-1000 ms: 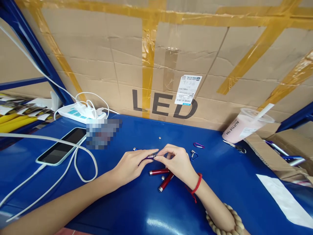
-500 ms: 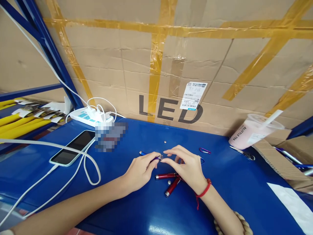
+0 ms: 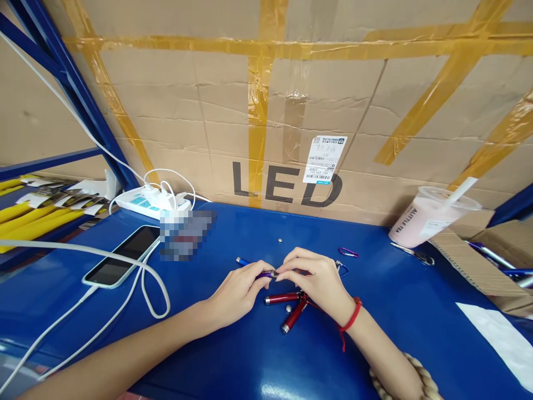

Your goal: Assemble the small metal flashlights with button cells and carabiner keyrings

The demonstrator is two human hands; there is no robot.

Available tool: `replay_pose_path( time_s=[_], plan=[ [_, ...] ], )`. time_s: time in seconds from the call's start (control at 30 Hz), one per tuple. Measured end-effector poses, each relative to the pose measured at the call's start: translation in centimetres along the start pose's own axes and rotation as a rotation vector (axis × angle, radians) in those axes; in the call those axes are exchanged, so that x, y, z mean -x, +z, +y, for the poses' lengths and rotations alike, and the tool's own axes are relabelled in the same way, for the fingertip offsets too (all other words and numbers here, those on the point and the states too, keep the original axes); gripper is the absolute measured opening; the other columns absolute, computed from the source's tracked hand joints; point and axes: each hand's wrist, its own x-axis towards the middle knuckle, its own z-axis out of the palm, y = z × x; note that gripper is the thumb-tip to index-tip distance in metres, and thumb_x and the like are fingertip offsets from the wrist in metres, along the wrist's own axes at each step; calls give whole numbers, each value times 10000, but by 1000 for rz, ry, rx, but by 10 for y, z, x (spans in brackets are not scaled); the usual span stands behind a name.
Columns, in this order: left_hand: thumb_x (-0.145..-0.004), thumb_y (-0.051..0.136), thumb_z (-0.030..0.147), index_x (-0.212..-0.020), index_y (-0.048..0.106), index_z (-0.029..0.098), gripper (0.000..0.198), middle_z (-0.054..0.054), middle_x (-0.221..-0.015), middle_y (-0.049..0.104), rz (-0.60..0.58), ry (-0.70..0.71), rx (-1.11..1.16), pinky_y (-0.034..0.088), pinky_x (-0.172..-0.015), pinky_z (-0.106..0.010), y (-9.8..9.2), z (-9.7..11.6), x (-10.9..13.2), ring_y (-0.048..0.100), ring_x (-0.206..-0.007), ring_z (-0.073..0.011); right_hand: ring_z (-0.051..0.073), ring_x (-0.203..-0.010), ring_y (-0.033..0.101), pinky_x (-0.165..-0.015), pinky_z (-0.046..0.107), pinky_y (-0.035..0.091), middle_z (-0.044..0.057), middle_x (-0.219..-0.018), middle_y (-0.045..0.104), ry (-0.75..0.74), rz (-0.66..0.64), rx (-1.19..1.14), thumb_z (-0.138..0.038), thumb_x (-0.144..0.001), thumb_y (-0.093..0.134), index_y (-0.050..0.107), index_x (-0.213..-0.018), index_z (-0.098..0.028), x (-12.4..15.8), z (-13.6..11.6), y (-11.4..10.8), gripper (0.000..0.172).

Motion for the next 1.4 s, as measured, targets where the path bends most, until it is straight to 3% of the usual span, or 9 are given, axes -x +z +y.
replay_pose_path(
  time_s=[0.2, 0.43, 0.7, 0.83, 1.03, 1.23, 1.4],
  plan=[
    [-903, 417, 187, -905, 478, 207, 64, -25, -931, 672, 24, 48, -24, 454, -687, -267, 2, -8, 1, 644, -845, -190, 121, -554, 571, -516, 235, 441, 11, -664, 658, 265, -74, -59, -318, -743, 682, 705, -645, -209, -1, -2, 6, 148],
    [-891, 438, 150, -808, 512, 196, 121, -22, -846, 666, 146, 219, -104, 447, -681, -259, 4, -16, -2, 612, -776, -171, 77, -435, 465, -407, 205, 369, 21, -608, 627, 469, -132, -279, -340, -700, 663, 694, -625, -152, -1, -3, 12, 204],
    [-899, 437, 121, -1051, 577, 216, 227, 16, -954, 705, 176, 305, -92, 456, -718, -265, 1, -15, -1, 581, -745, -152, 72, -419, 433, -411, 203, 313, -2, -493, 550, 622, -233, -408, -460, -686, 669, 674, -649, -125, -1, 2, 10, 337],
    [-896, 436, 113, -1041, 609, 205, 244, 7, -898, 719, 247, 366, -96, 454, -657, -266, 2, -16, -2, 564, -675, -147, 72, -402, 443, -406, 203, 322, -2, -498, 560, 669, -226, -444, -464, -645, 703, 662, -653, -123, -2, 0, 10, 344],
    [-889, 465, 130, -959, 629, 226, 202, 10, -836, 706, 301, 256, -39, 457, -674, -252, 0, -11, -2, 611, -739, -147, 72, -377, 447, -389, 196, 331, -31, -434, 507, 615, -121, -419, -436, -665, 710, 651, -656, -137, -4, -4, 10, 305],
    [-888, 468, 178, -1013, 567, 238, 170, 8, -956, 683, 242, 79, 141, 469, -761, -242, 6, -7, 0, 636, -846, -150, 50, -392, 495, -385, 196, 399, 15, -710, 615, 394, 107, -358, -390, -689, 724, 670, -695, -160, -4, -6, 11, 237],
    [-911, 393, 224, -1089, 520, 218, 219, 8, -775, 652, 168, 14, 178, 443, -626, -230, 9, -6, -1, 616, -690, -145, 45, -422, 524, -418, 196, 449, 20, -791, 609, 236, 64, -318, -327, -723, 720, 720, -808, -190, -2, -5, 7, 161]
  ],
)
